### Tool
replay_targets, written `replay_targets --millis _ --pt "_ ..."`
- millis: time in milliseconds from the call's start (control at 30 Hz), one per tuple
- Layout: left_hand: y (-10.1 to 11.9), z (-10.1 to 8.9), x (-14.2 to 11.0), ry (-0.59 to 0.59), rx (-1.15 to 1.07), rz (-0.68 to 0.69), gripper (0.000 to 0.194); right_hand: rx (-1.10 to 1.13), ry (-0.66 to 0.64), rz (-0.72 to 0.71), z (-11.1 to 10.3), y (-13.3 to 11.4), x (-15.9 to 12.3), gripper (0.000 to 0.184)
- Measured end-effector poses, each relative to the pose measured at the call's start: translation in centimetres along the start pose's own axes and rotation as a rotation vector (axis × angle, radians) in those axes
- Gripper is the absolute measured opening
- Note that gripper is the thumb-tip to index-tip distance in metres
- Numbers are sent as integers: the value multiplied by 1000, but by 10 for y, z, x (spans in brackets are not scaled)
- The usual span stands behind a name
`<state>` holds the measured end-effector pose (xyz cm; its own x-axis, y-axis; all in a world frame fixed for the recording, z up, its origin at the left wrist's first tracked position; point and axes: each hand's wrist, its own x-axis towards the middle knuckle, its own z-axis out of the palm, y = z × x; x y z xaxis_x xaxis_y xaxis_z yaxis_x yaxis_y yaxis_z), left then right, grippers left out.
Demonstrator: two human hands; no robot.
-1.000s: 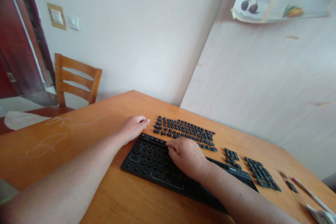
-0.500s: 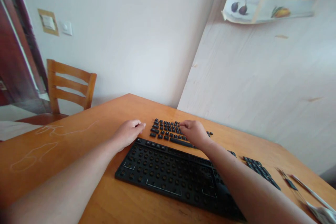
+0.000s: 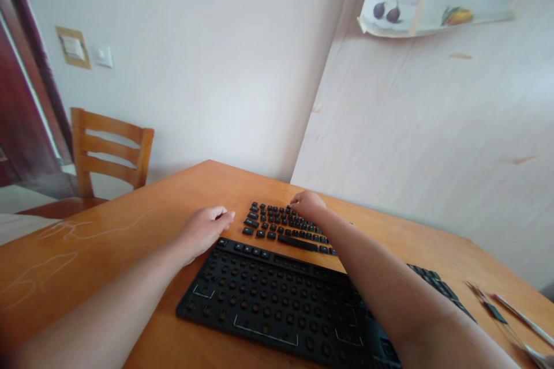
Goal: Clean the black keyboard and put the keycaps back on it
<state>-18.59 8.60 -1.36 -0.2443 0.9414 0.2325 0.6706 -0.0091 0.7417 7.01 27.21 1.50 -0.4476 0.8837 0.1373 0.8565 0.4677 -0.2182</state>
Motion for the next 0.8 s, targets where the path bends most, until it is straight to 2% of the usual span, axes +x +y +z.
replay_targets --millis 267,500,633,800 --pt "-1 1 0 6 5 -2 39 4 -43 8 4 1 11 14" --pt "-4 1 1 -1 46 23 43 91 -6 25 -1 -1 5 14" --pt "-3 1 1 -2 48 31 43 176 1 -1 -10 -10 -17 20" --pt "-1 1 1 -3 37 26 42 308 -48 -94 -20 -33 -71 25"
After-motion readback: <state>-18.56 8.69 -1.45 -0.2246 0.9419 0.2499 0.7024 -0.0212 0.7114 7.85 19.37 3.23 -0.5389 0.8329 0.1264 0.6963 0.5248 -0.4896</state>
